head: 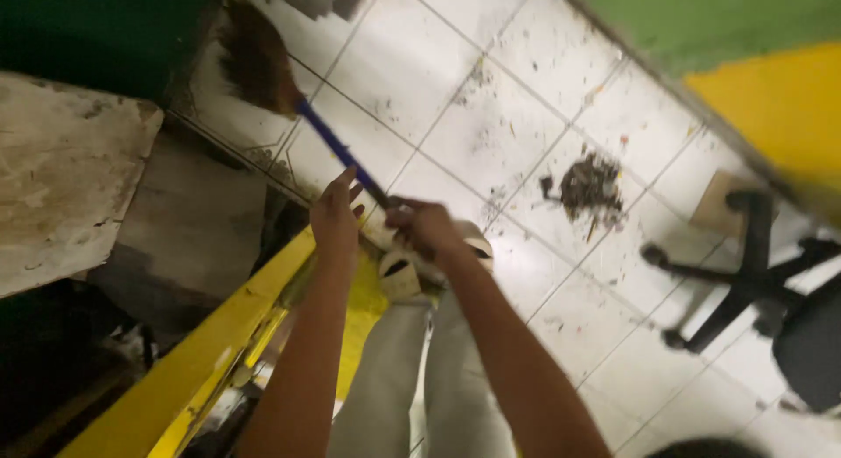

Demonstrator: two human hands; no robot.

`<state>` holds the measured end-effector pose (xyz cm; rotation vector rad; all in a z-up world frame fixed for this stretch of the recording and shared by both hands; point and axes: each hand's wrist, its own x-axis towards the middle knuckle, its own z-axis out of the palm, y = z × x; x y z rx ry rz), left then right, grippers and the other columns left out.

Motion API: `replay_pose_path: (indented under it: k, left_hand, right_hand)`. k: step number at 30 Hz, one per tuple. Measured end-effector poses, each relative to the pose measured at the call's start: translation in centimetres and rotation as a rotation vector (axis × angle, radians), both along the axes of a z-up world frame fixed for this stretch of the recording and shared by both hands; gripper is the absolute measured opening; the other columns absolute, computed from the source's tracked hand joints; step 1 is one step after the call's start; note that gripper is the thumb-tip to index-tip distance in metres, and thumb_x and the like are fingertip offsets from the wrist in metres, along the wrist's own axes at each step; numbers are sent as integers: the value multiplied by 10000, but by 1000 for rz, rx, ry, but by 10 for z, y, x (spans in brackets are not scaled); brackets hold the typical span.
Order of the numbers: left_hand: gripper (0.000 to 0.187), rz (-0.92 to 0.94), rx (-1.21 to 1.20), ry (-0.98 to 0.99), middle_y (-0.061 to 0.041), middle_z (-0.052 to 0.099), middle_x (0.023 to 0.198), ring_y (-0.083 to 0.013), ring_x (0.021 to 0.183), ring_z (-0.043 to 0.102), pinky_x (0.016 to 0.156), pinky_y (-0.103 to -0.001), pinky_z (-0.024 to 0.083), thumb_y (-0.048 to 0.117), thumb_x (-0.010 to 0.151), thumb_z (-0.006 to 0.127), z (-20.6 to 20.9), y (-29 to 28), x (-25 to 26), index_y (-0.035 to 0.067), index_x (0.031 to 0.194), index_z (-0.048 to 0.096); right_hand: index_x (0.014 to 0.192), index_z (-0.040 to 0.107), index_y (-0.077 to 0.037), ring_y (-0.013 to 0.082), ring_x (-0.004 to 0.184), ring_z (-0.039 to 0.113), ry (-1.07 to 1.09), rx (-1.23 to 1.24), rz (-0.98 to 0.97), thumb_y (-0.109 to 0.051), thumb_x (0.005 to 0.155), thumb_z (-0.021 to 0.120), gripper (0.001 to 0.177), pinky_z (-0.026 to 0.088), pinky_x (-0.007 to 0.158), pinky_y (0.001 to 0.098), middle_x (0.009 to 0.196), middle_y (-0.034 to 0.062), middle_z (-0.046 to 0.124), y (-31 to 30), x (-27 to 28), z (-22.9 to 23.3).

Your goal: Sweep the floor around gym machines and wipe down equipment surfaces.

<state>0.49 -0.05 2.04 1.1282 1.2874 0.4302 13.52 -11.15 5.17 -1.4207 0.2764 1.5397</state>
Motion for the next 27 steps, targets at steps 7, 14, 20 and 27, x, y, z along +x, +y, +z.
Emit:
replay_pose_path:
  k: [7,14,20,27]
  left_hand:
    - [420,-161,-119,15,-27,724,1255,-169,1104,712,793,-298,537,358,1021,569,-32,-60,-30,88,1323,685]
    - [422,-123,-137,-14,-80,755,1135,-156,966,743,751,-283,551,337,1021,622,-45,-135,-72,6,1270,700]
    - [376,-73,22,206,-129,737,1049,-191,882,665,738,-332,517,268,1015,631,-58,-185,-105,4,1264,727]
    - [316,-66,359,400,-128,696,1153,-238,940,609,806,-365,495,192,994,637,-48,-208,-133,24,1253,706]
  right_hand:
    - [1272,667,11,71,467,430,174,43,-505,-124,917,656,379,304,346,203,844,81,628,-196,4,-69]
    - [986,677,-63,94,449,480,-290,-336,-241,-240,990,593,196,349,376,238,641,29,598,-279,-49,21]
    - [1145,699,-88,164,408,540,-50,-212,-149,-147,927,671,228,420,379,333,602,71,620,-241,-134,54]
    - [1288,683,-116,110,646,572,-693,53,692,-210,984,654,319,464,610,234,874,75,663,-214,-117,-127]
